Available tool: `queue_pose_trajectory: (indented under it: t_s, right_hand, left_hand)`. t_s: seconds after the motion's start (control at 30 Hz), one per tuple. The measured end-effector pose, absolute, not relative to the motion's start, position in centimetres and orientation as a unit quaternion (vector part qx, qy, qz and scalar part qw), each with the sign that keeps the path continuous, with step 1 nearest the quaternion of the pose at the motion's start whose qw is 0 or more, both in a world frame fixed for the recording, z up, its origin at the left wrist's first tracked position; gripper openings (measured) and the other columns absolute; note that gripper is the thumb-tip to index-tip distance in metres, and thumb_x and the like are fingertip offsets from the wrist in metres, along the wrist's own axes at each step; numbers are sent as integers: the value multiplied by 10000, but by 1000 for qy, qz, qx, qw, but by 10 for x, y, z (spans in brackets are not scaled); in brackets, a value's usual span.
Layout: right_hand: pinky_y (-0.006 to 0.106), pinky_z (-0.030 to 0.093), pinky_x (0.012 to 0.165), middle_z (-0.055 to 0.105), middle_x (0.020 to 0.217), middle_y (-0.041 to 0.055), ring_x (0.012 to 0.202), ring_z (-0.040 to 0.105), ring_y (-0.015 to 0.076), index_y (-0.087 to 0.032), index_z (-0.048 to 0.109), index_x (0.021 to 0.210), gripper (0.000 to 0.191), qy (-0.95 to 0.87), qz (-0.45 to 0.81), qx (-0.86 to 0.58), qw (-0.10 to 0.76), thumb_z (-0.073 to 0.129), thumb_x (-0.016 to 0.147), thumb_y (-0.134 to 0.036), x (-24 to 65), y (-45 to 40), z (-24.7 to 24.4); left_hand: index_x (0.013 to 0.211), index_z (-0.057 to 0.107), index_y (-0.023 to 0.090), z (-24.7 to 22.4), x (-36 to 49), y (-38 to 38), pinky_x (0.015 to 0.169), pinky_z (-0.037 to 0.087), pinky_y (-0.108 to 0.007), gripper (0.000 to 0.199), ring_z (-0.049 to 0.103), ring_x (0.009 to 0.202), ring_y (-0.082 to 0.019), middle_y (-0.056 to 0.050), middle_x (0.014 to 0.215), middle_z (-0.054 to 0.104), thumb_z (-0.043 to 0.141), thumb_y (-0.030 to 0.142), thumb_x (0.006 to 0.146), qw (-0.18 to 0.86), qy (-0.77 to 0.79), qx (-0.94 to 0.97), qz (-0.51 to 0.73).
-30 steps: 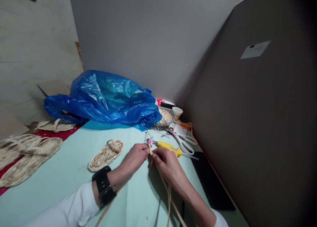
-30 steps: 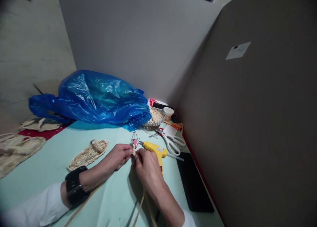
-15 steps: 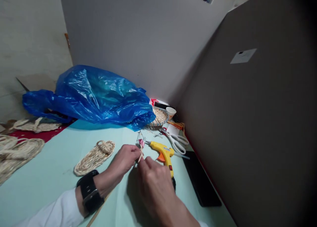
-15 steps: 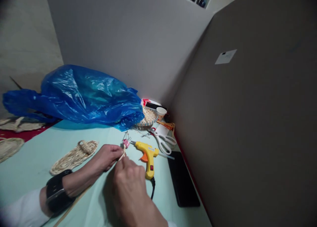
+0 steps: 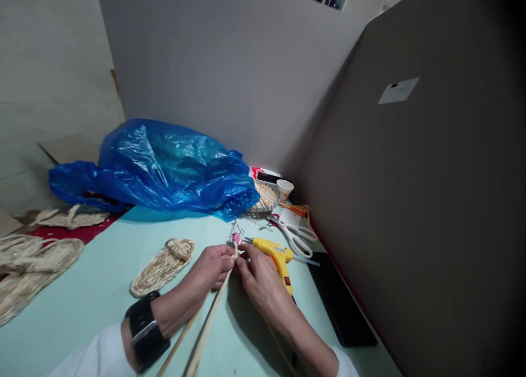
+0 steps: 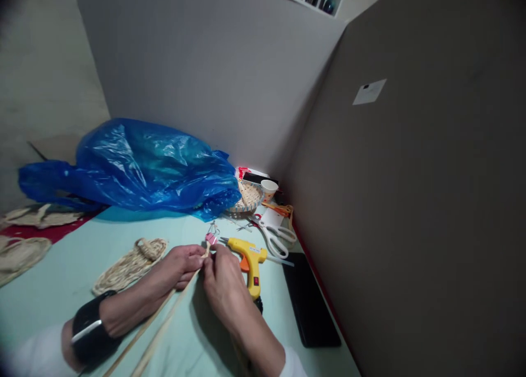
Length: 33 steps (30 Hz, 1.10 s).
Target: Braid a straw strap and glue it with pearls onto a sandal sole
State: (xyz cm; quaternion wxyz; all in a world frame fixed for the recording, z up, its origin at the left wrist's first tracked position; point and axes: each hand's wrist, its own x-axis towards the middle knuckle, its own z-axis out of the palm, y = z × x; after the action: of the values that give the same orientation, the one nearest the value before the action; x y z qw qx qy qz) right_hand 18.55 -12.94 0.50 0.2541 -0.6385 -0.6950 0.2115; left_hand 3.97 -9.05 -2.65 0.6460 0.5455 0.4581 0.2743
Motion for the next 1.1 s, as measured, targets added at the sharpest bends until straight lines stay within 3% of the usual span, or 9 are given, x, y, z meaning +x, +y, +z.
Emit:
queue_pose_trajectory:
  t_s: [0.1,0.3,0.4,0.5,0.67,0.77,0.9,1.1]
  right_hand:
    - [348,525,807,746,921,62,892,704,203,-136,692,1028,216,-685,240,-640,252,498,1046,-230,190,-122,-3]
    - [318,531,729,637,687,-36,681,645,141,-164,627,734,362,-691,286,-614,252,586,1030,-368,198,-112,-15]
    - [290,466,652,655,674,-6,668,643,166,-170,647,722,341,-692,289,-607,264,526,1003,-322,198,-110,-16]
    - [312,404,624,684,681,49,678,644,225,-165,693,747,334,-688,263,-618,275,501,917,-380,197,-113,-14]
    - [348,421,677,739,746,109,762,679,302,-165,721,717,438,-678,243,-631,287,453,870,-477,195,-119,-11]
    - [350,448,693,722,691,97,775,692,318,-165,743,727,467,-674,258,-627,295,445,850,-502,195,-117,-12]
    - [336,472,703,710,673,73,778,698,308,-171,753,719,475,-676,283,-610,302,448,848,-513,199,-113,-13]
    - [322,441,674,651,603,52,739,667,292,-183,682,586,435,-677,277,-615,295,490,838,-481,201,-114,-8]
  left_hand:
    - [1213,634,186,-26,43,-93,779,619,-417,330,709,915,-215,-72,1157,706,653,397,960,614,475,567,275]
    - [1239,629,193,-15,45,-97,857,608,-463,338,707,998,-240,-84,1228,696,668,369,952,501,528,632,266]
    - [1169,661,183,-3,42,-102,874,601,-467,280,712,987,-234,-72,1168,720,662,367,958,440,549,668,244]
    - [1125,681,180,8,40,-106,938,575,-501,250,699,1057,-250,-72,1168,726,660,367,959,381,564,697,224]
    - [1114,685,179,18,43,-113,909,589,-484,248,711,1014,-238,-67,1139,735,656,373,962,347,582,712,184]
    - [1105,685,177,18,47,-121,853,609,-447,242,720,961,-222,-63,1115,738,651,373,967,348,590,709,167]
    - [1160,675,184,13,53,-131,909,591,-488,273,721,995,-237,-64,1116,743,635,382,976,335,584,722,160]
    - [1176,665,191,16,55,-138,844,615,-445,282,717,973,-226,-71,1162,724,649,379,967,355,576,718,164]
